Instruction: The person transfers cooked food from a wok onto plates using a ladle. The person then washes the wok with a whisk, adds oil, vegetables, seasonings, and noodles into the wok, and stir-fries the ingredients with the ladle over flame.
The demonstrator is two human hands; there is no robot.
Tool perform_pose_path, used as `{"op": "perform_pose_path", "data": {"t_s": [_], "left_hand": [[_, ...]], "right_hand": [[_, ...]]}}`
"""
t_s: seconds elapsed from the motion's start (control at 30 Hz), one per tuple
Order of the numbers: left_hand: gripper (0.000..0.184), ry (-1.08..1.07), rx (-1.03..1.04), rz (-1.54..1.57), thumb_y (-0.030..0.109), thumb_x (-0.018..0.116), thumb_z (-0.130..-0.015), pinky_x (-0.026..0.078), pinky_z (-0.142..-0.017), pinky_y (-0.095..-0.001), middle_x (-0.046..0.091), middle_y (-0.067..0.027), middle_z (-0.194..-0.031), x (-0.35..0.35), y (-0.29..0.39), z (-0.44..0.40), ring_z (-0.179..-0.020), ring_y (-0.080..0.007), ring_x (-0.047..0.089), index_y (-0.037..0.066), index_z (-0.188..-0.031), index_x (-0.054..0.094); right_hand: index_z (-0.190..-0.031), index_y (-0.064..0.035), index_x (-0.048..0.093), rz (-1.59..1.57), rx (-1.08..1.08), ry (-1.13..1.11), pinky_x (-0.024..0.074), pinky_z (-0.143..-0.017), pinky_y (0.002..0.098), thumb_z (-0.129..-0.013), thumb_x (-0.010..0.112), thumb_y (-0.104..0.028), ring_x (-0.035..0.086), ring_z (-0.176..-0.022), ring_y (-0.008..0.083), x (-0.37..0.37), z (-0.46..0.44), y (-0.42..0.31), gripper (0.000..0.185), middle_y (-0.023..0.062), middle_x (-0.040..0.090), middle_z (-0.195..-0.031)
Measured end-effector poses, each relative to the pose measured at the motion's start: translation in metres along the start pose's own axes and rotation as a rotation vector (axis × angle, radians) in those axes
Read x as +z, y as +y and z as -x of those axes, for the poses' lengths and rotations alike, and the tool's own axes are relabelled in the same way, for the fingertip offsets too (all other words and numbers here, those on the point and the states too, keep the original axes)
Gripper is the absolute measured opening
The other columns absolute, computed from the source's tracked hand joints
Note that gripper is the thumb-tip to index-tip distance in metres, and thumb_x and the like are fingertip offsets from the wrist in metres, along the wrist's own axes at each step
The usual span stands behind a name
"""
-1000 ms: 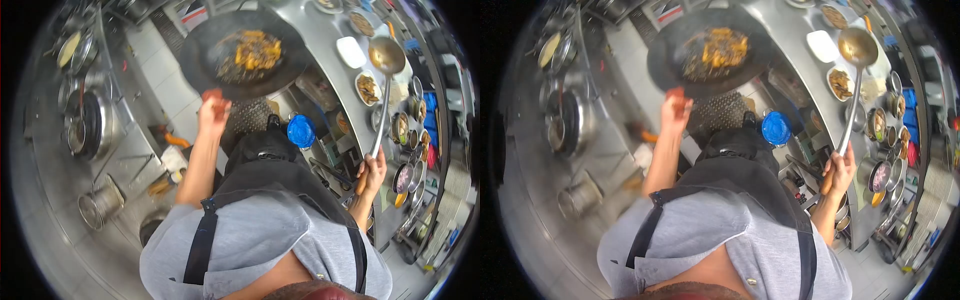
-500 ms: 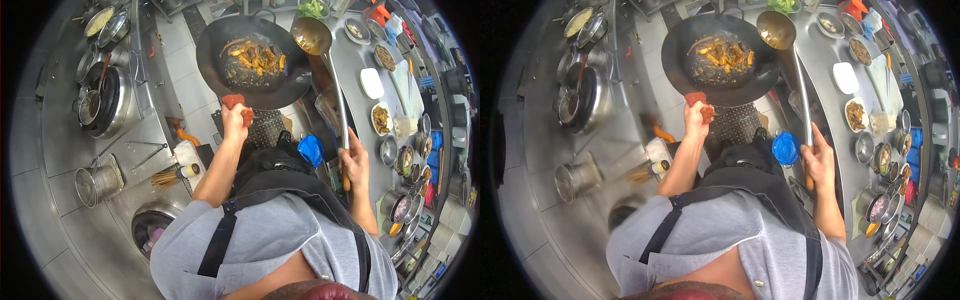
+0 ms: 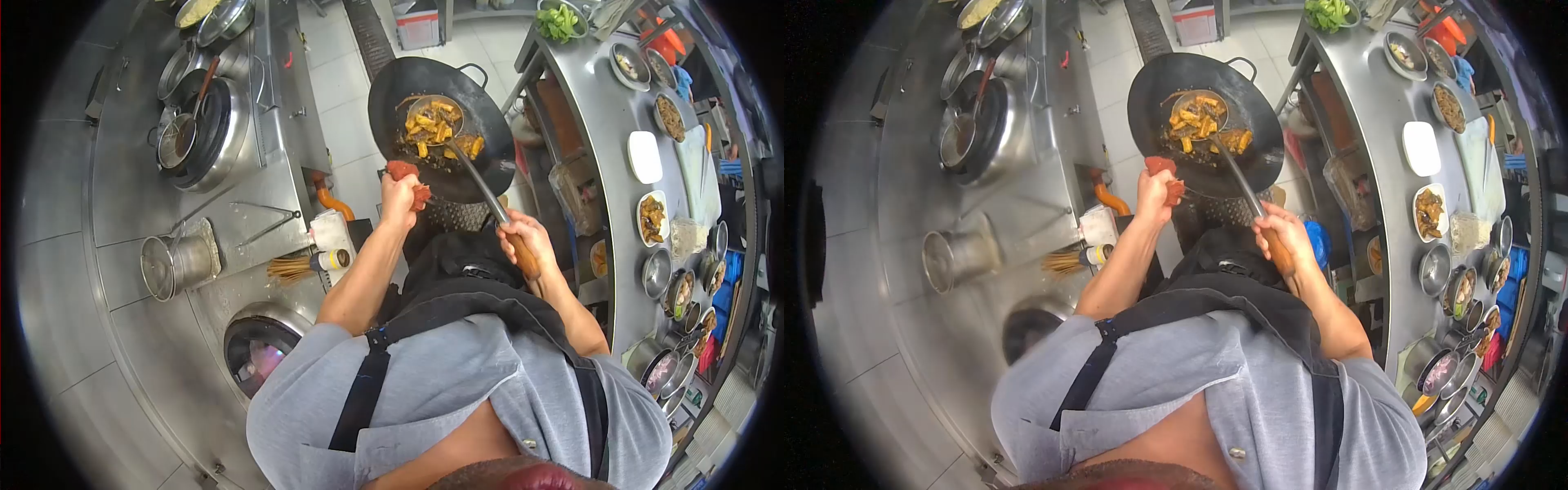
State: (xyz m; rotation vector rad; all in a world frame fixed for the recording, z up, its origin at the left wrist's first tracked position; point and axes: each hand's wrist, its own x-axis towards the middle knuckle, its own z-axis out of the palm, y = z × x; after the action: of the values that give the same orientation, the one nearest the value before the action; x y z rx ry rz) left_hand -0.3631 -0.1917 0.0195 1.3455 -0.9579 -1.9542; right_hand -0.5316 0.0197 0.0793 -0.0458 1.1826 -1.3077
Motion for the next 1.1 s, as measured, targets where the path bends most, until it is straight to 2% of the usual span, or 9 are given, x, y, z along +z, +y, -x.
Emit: {"op": "perform_pose_path", "data": {"t_s": [0.1,0.17,0.3,0.33,0.53,0.7,0.77,0.9,1.1], "left_hand": [[0.019,-0.087,-0.090,0.005,0.002,0.050,-0.075,0.039,-0.036,-0.0293,0.053,-0.0050,-0.071,-0.015,-0.013,0.017,-0.053,-0.0175,0.058,0.008,-0.093,0.050],[0.020,-0.168,-0.114,0.021,0.003,0.050,-0.075,0.040,-0.036,-0.0289,0.054,-0.0051,-0.071,-0.004,-0.013,0.030,-0.054,-0.0174,0.058,0.008,-0.095,0.050],[0.029,-0.233,-0.128,0.013,0.003,0.051,-0.075,0.041,-0.037,-0.0286,0.055,-0.0061,-0.074,0.026,-0.006,0.044,-0.055,-0.0184,0.059,0.008,-0.103,0.048],[0.031,-0.238,-0.147,0.041,0.002,0.051,-0.074,0.041,-0.036,-0.0295,0.055,-0.0080,-0.077,0.038,-0.002,0.045,-0.054,-0.0192,0.058,0.007,-0.104,0.047],[0.036,-0.409,-0.201,0.063,0.003,0.053,-0.072,0.041,-0.037,-0.0283,0.055,-0.0095,-0.080,0.091,0.005,0.039,-0.059,-0.0204,0.059,0.007,-0.107,0.048],[0.037,-0.442,-0.202,0.032,0.002,0.053,-0.072,0.041,-0.037,-0.0287,0.055,-0.0093,-0.080,0.118,0.015,0.050,-0.059,-0.0200,0.059,0.006,-0.108,0.047],[0.037,-0.457,-0.169,0.021,0.002,0.053,-0.072,0.041,-0.037,-0.0289,0.055,-0.0092,-0.079,0.132,0.019,0.050,-0.059,-0.0200,0.059,0.006,-0.109,0.046],[0.036,-0.460,-0.174,0.013,0.002,0.053,-0.073,0.041,-0.037,-0.0288,0.056,-0.0098,-0.077,0.144,0.019,0.061,-0.057,-0.0198,0.059,0.007,-0.108,0.046],[0.036,-0.452,-0.181,-0.002,0.002,0.052,-0.074,0.042,-0.037,-0.0270,0.057,-0.0100,-0.078,0.160,0.023,0.064,-0.058,-0.0197,0.060,0.008,-0.109,0.046]], "right_hand": [[-0.132,0.0034,0.046,0.007,0.041,0.112,0.0394,-0.035,0.0235,-0.080,0.059,-0.010,0.050,-0.043,0.0117,-0.005,0.035,0.003,0.055,0.0043,0.054,-0.070],[-0.141,0.0004,0.038,0.062,0.026,0.136,0.0404,-0.036,0.0257,-0.081,0.058,-0.009,0.051,-0.044,0.0130,-0.017,0.062,-0.002,0.063,0.0051,0.055,-0.068],[-0.142,0.0004,0.038,0.065,-0.094,0.278,0.0411,-0.035,0.0260,-0.079,0.058,-0.005,0.052,-0.042,0.0130,-0.031,0.105,-0.013,0.067,0.0032,0.053,-0.063],[-0.142,0.0012,0.037,0.074,-0.157,0.238,0.0410,-0.035,0.0258,-0.078,0.059,-0.003,0.052,-0.042,0.0130,-0.038,0.116,-0.012,0.068,0.0034,0.054,-0.063],[-0.142,0.0023,0.037,0.014,-0.262,0.415,0.0403,-0.035,0.0250,-0.079,0.060,-0.005,0.051,-0.042,0.0132,-0.048,0.145,-0.037,0.067,0.0041,0.055,-0.066],[-0.140,0.0035,0.038,-0.006,-0.367,0.410,0.0393,-0.035,0.0237,-0.079,0.060,-0.006,0.051,-0.044,0.0128,-0.069,0.156,-0.028,0.065,0.0041,0.055,-0.068],[-0.139,0.0051,0.038,-0.138,-0.391,0.417,0.0392,-0.034,0.0234,-0.080,0.059,-0.007,0.050,-0.043,0.0123,-0.073,0.145,-0.048,0.064,0.0048,0.055,-0.070],[-0.139,0.0059,0.032,-0.379,-0.438,0.237,0.0384,-0.030,0.0223,-0.083,0.052,-0.009,0.046,-0.040,0.0128,-0.100,0.162,-0.044,0.061,0.0125,0.048,-0.075],[-0.135,0.0060,0.035,-0.549,-0.473,0.298,0.0401,-0.029,0.0239,-0.085,0.050,-0.006,0.045,-0.040,0.0134,-0.115,0.198,-0.045,0.053,0.0144,0.047,-0.079]]}}
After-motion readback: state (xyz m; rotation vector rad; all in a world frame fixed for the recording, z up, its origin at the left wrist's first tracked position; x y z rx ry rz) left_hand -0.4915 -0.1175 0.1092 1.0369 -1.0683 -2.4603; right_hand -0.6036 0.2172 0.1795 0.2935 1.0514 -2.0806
